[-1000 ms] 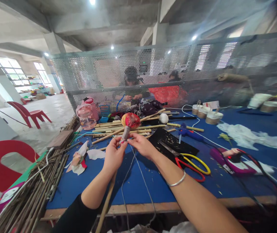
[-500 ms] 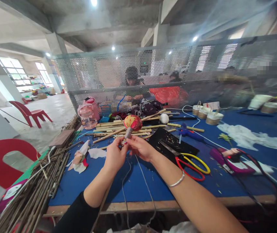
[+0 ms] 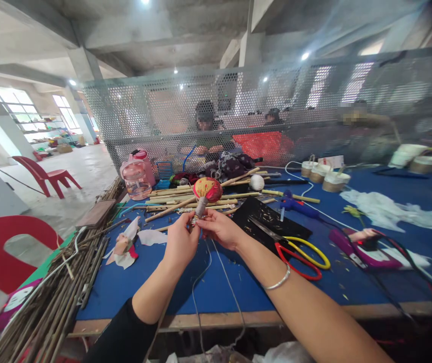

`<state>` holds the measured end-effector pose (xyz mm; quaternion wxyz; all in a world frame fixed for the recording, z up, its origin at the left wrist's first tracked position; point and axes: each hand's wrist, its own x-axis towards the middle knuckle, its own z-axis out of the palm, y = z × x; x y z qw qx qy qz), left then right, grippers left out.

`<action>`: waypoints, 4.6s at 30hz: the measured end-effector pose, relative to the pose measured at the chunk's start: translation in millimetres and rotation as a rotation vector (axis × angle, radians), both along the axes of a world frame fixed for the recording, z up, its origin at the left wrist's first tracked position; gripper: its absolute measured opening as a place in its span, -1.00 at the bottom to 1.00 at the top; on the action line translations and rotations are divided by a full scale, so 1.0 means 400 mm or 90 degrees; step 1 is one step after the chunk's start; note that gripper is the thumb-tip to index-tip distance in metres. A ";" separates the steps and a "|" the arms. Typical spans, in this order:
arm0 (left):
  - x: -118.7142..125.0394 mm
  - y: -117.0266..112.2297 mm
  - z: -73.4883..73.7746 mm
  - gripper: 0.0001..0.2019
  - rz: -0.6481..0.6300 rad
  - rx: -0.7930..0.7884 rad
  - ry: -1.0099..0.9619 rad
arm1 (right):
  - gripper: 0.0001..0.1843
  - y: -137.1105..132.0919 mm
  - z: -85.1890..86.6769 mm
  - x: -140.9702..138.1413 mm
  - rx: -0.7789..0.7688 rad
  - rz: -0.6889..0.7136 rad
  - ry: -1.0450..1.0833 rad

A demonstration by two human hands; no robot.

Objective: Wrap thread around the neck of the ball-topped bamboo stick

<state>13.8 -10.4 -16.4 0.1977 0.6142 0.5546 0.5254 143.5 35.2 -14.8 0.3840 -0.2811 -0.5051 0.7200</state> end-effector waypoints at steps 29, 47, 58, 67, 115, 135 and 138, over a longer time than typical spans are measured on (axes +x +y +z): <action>0.045 0.019 0.013 -0.58 -0.177 -0.118 -0.423 | -0.70 0.017 0.046 0.060 0.100 -0.121 -0.038; 0.033 0.010 0.020 -0.64 -0.278 -0.308 -0.457 | -0.64 0.043 0.015 0.061 0.079 -0.027 -0.005; 0.051 0.038 -0.003 -0.72 -0.042 -0.124 -0.210 | -0.63 0.037 0.006 0.035 0.101 -0.079 -0.046; 0.007 0.034 0.032 -0.64 -0.162 -0.200 -0.423 | -0.69 0.019 0.030 0.045 0.179 -0.109 -0.090; 0.020 0.020 0.030 -0.61 -0.218 -0.151 -0.492 | -0.63 0.025 0.026 0.044 0.101 -0.070 -0.018; 0.034 0.021 0.000 -0.67 -0.085 -0.176 -0.233 | -0.71 0.031 0.009 0.034 0.098 -0.079 -0.070; 0.029 0.025 0.003 -0.71 -0.093 -0.186 -0.263 | -0.67 0.037 0.002 0.036 0.099 -0.058 -0.070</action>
